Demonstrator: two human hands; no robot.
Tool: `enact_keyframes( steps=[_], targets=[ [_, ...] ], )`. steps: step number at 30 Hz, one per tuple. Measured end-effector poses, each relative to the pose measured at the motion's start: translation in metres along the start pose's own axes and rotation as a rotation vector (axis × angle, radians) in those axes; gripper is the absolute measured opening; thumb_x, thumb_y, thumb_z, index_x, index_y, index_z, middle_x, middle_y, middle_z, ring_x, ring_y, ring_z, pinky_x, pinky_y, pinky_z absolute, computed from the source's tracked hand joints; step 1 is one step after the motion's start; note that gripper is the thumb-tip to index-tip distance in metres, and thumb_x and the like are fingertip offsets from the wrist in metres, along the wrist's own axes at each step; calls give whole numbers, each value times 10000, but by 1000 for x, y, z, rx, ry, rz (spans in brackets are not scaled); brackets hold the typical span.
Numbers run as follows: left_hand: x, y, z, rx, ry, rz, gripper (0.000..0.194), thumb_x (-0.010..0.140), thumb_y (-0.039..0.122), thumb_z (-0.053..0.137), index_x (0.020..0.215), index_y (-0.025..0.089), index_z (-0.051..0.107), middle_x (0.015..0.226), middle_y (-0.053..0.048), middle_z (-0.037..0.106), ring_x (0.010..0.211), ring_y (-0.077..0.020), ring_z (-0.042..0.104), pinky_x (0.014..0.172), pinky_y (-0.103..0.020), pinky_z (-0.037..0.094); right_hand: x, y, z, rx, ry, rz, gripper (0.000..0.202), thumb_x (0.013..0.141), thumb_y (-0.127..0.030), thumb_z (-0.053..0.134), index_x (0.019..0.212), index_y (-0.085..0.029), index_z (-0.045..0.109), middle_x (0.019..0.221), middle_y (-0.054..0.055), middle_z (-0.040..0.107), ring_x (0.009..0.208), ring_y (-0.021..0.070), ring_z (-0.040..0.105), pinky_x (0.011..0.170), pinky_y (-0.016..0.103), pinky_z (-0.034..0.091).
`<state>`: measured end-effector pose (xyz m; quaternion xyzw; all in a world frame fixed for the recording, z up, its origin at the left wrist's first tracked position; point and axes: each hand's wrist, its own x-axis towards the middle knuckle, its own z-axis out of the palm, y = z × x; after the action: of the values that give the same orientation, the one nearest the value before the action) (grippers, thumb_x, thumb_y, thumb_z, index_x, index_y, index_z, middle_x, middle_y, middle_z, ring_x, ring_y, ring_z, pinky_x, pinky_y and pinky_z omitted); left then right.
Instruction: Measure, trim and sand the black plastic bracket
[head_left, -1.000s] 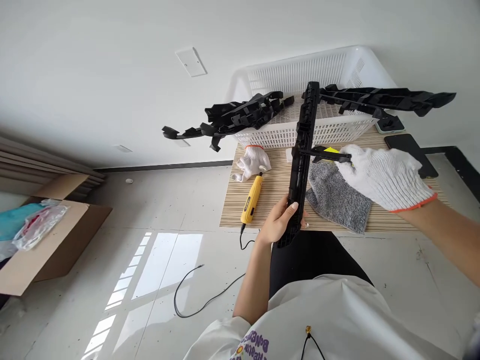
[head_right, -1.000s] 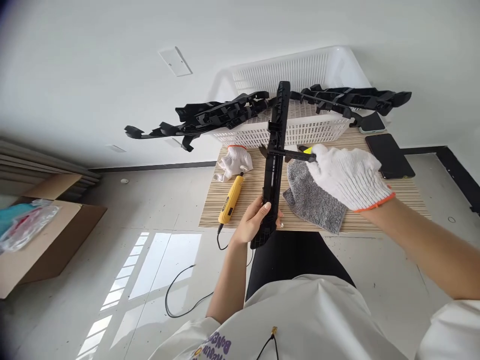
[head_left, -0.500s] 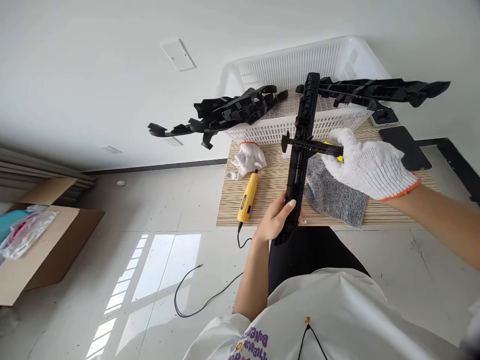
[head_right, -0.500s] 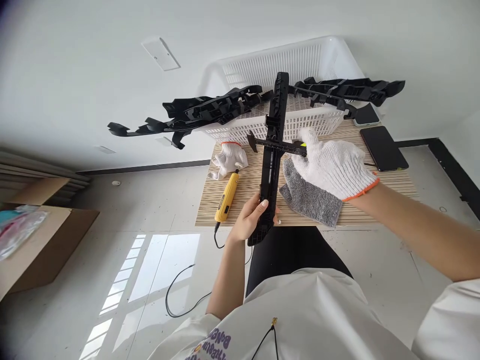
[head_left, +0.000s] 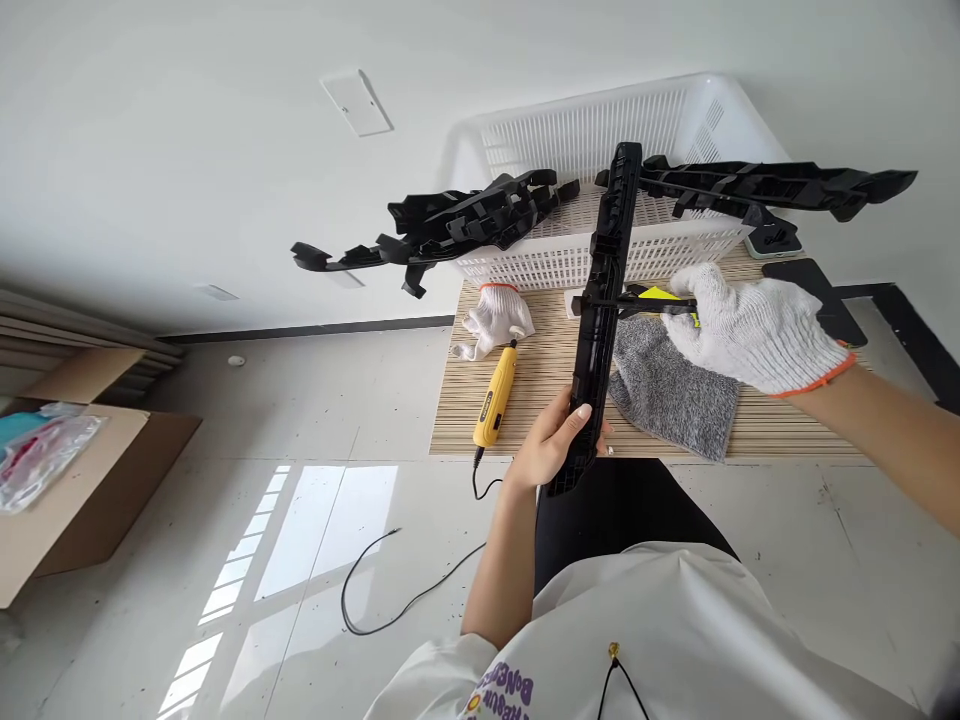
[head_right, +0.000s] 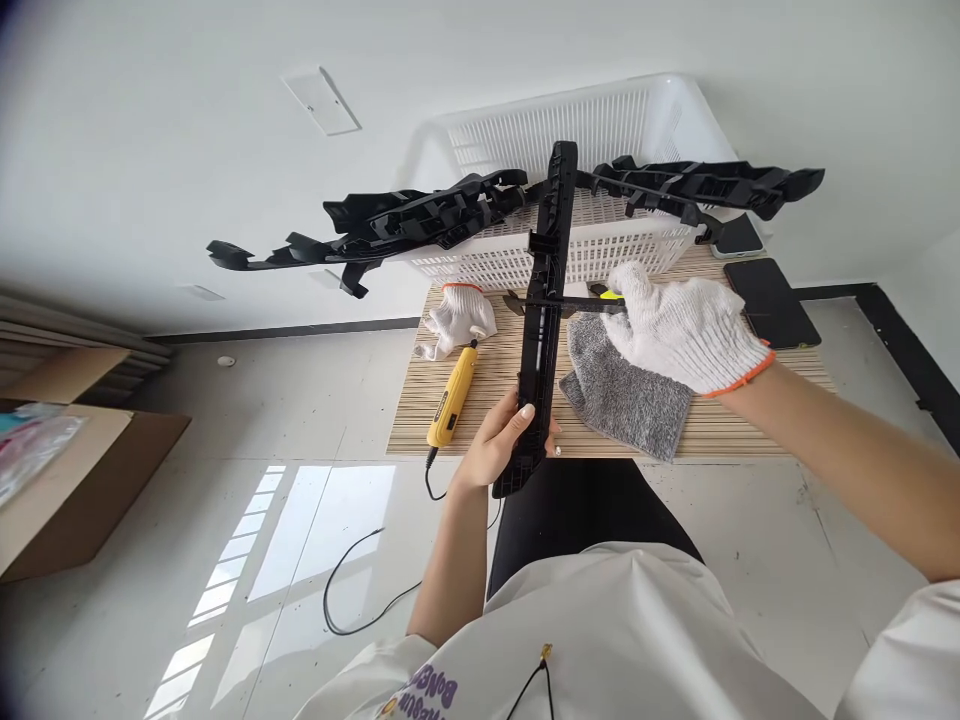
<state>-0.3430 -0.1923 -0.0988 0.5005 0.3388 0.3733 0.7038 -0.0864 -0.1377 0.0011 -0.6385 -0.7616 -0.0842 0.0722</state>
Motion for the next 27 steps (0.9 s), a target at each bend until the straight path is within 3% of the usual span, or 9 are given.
enact_keyframes(
  steps=[12,21,27],
  targets=[
    [-2,3,1,24,2,-9,351,1034,513,551,1081,166,545,905,-61,736,659,-153,691,632,-313,559,6,3,7,-51,1,-11,655,987,-572,283,1244,-96,651,656,132,605,620,243,549,602,329,234],
    [-1,4,1,22,-2,-11,351,1032,519,555,1073,170,537,921,-56,740,654,-143,684,636,-306,553,9,-2,15,-160,30,27,788,949,-768,311,1194,-111,672,636,123,611,603,223,534,591,310,232],
    [-2,2,0,16,-3,-16,365,1025,524,570,1117,172,538,921,-55,744,658,-150,690,633,-306,549,8,-10,13,-115,-48,62,751,976,-717,275,1203,-114,660,681,154,638,653,252,578,595,316,272]
  ],
)
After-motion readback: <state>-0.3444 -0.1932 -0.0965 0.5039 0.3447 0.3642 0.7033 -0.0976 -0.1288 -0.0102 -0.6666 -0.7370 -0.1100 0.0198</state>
